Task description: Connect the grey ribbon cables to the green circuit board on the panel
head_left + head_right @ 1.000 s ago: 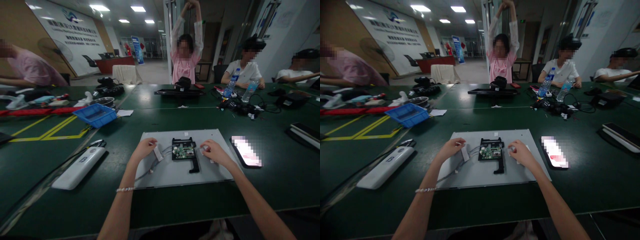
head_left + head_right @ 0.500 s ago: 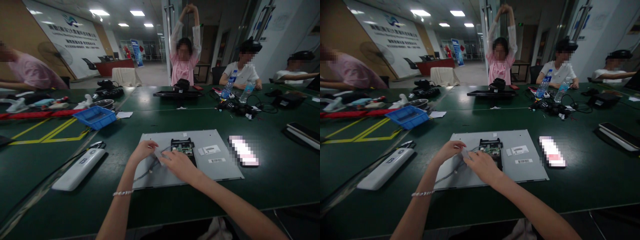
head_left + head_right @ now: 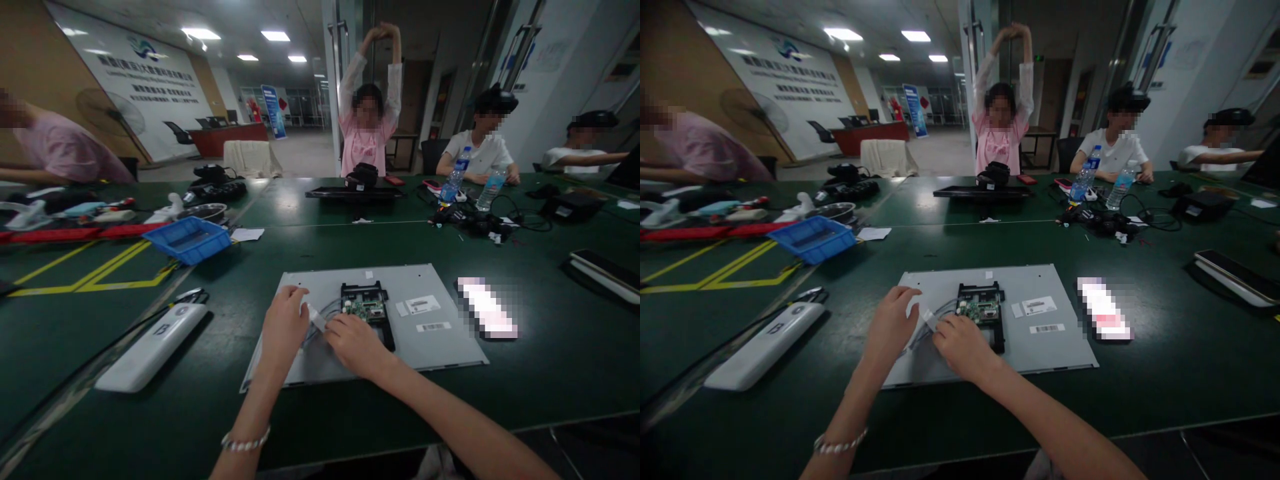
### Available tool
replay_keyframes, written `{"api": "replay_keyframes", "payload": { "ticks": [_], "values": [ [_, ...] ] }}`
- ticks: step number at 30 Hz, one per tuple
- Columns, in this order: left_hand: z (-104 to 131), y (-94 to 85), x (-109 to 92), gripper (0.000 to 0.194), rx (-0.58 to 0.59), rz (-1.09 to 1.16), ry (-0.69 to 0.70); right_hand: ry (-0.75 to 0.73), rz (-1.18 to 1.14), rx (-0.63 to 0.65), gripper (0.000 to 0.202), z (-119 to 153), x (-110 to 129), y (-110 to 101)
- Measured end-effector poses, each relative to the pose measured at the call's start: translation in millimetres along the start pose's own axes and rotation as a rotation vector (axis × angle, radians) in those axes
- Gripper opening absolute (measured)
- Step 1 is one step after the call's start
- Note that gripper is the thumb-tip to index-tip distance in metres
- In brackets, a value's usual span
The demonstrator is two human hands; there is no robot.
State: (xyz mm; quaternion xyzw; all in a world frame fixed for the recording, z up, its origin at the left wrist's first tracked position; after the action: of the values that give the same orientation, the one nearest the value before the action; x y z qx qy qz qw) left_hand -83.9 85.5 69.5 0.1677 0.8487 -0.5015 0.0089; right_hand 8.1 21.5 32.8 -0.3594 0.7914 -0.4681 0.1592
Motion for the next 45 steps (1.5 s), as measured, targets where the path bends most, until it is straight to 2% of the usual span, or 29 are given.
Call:
{"api": "replay_keyframes", "payload": {
  "ticks": [2, 5, 9, 14, 18, 21, 23, 25, 28, 31, 34, 36, 39, 42, 45],
  "values": [
    [14, -2.1, -17, 0.024, 0.047, -0.072, 0.050, 0.001, -0.015, -0.009, 0.013, 1, 0, 0],
    [31, 10.3, -27, 0.021, 0.145, -0.126, 0.066, -0.011, -0.019, -0.034, 0.014, 0, 0, 0],
    [41, 28.8, -22, 0.016, 0.222, -0.134, 0.024, -0.017, -0.012, -0.044, 0.013, -3, -4, 5],
    [45, 34.0, -23, 0.012, 0.265, -0.117, 0.003, -0.043, -0.016, -0.008, 0.010, -4, -5, 12],
    [49, 40.2, -19, 0.018, 0.296, -0.080, -0.033, -0.039, -0.021, -0.005, 0.011, -3, -4, 15],
    [49, 42.8, -16, 0.017, 0.276, -0.057, -0.016, -0.009, -0.066, -0.023, 0.014, -4, -4, 8],
    [47, 38.5, -16, 0.014, 0.228, -0.067, 0.008, 0.027, -0.110, -0.038, 0.014, -3, -9, -5],
    [45, 28.2, -22, 0.018, 0.143, -0.076, 0.048, 0.095, -0.153, -0.054, 0.016, 2, -23, -23],
    [47, 17.4, -39, 0.027, 0.089, -0.049, 0.130, 0.288, -0.197, -0.055, 0.021, 22, -65, -47],
    [51, 20.8, -54, 0.026, 0.156, -0.028, 0.192, 0.516, -0.180, -0.038, 0.024, 55, -119, -59],
    [51, 28.2, -58, 0.028, 0.244, -0.031, 0.207, 0.606, -0.230, 0.034, 0.030, 82, -152, -52],
    [47, 29.1, -55, 0.030, 0.273, -0.039, 0.207, 0.626, -0.276, 0.061, 0.033, 92, -162, -45],
    [36, 20.3, -42, 0.031, 0.225, -0.070, 0.208, 0.647, -0.307, 0.042, 0.030, 98, -166, -39],
    [29, 15.0, -20, 0.030, 0.205, -0.082, 0.202, 0.662, -0.331, -0.003, 0.027, 102, -164, -37],
    [29, 18.0, 4, 0.028, 0.249, -0.056, 0.160, 0.672, -0.333, -0.030, 0.026, 108, -163, -35]
  ]
}}
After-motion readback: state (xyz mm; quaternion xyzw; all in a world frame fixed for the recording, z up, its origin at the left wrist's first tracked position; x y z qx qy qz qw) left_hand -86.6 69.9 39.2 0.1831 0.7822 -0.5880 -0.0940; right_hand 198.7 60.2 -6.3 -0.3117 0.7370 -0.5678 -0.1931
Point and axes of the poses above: each hand's wrist, its own z-axis away from the middle knuckle, its own y-axis out of the palm, x = y × z, the point moved 9 cm from there along -z, towards the middle knuckle, and after that the axes turned 8 degrees about -x, right-handed, at the moved point
